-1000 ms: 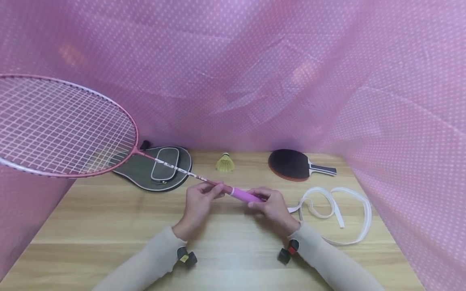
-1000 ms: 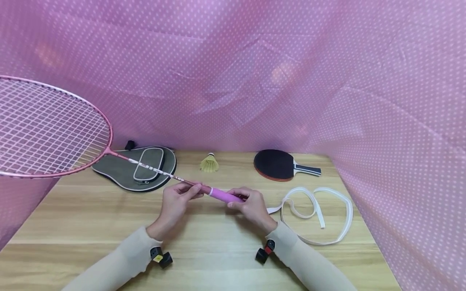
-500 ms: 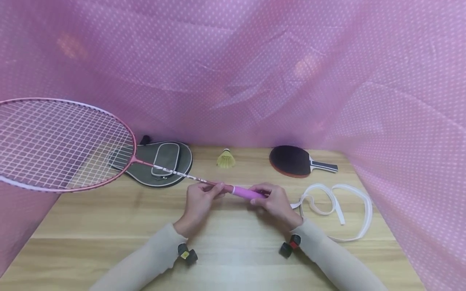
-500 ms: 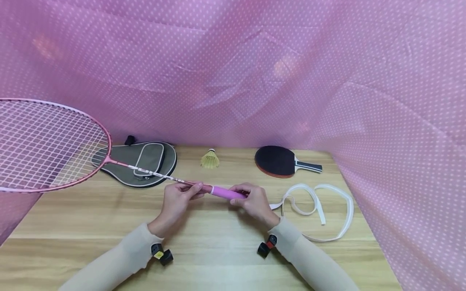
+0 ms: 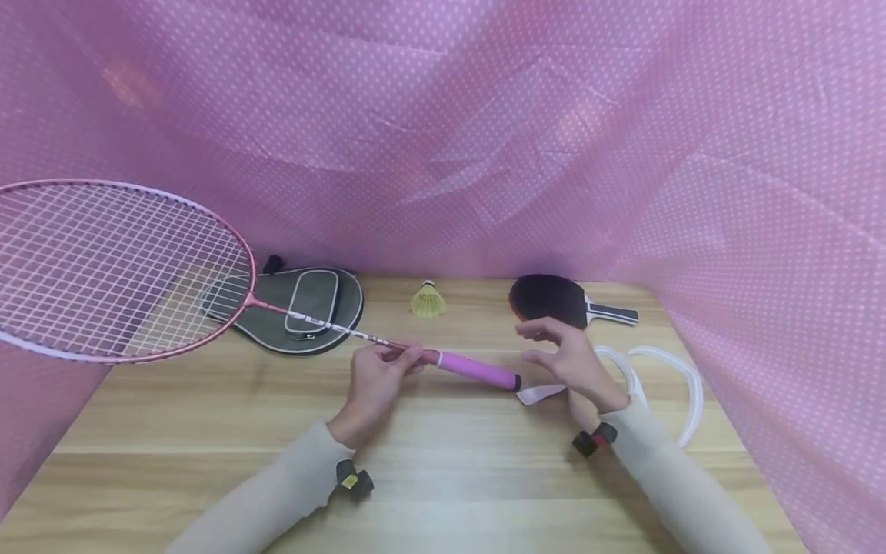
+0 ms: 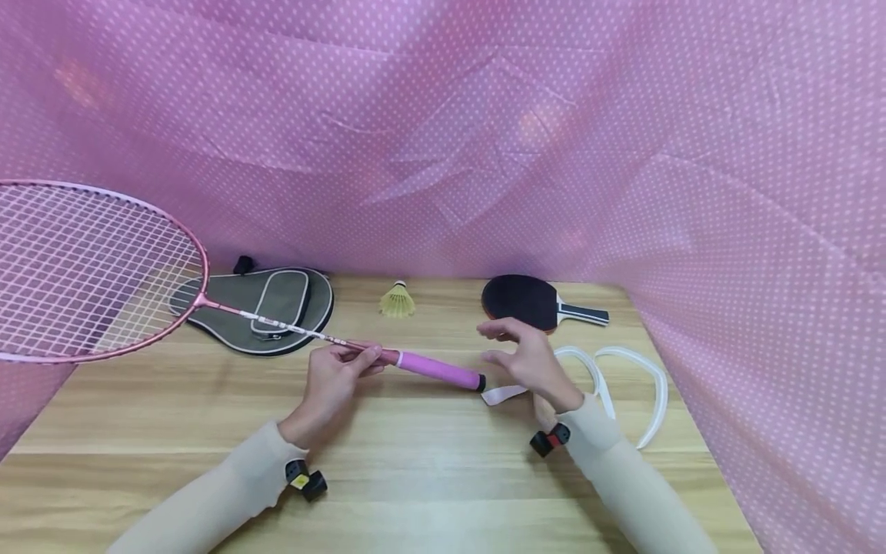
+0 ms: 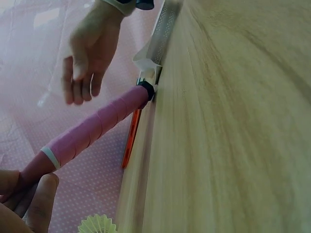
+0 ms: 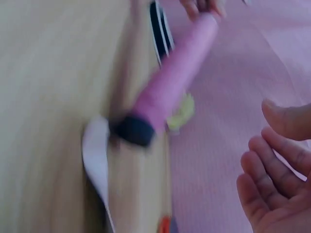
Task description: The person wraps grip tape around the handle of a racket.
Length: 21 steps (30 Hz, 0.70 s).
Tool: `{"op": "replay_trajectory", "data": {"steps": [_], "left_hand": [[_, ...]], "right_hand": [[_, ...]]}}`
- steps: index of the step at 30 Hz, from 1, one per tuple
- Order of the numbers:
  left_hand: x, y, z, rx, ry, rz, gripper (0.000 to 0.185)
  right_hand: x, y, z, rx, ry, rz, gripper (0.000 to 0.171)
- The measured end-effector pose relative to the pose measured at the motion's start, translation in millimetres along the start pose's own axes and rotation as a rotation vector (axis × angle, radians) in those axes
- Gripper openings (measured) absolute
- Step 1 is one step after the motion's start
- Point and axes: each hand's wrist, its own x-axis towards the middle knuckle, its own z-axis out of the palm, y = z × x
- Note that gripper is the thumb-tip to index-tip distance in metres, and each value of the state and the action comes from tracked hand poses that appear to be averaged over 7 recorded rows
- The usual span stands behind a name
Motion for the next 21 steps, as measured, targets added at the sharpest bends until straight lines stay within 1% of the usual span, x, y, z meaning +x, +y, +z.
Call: {"op": "replay_trajectory", "data": {"steps": [2, 4, 6, 9, 13, 16, 21], "left_hand": [[1.0, 0.2, -0.9, 0.001, -0.004, -0.008, 0.021], [2.0, 0.6, -2.1, 0.002, -0.008, -0.012, 0.021], [3.0, 0.9, -2.9, 0.002, -0.003, -0.011, 0.02], [4.5, -0.3, -4.5, -0.004, 0.008, -0.006, 0.019], [5.5, -3.4, -5.3, -0.016, 0.011, -0.006, 0.019], [5.6, -4.7, -5.3, -0.015, 0.006, -0.003, 0.02], [5.7, -5.7, -4.6, -0.013, -0.008, 0.005, 0.019]], "right_hand": [[-5.1, -4.9, -12.8, -0.024, -0.007, 0.035, 0.037], [-11.0, 0.2, -20.4, -0.061, -0.028, 0.076, 0.035], [-16.2, 6.8, -22.7, -0.113, -0.071, 0.087, 0.033], [-22.3, 26.5, -18.7, -0.168, -0.141, 0.06, 0.033], [-28.5, 30.9, -10.9, -0.235, -0.212, 0.011, 0.032], [-31.4, 33.1, -4.3, -0.283, -0.234, -0.02, 0.032], [-35.7, 37.6, 5.0, -0.324, -0.261, -0.056, 0.032]]}}
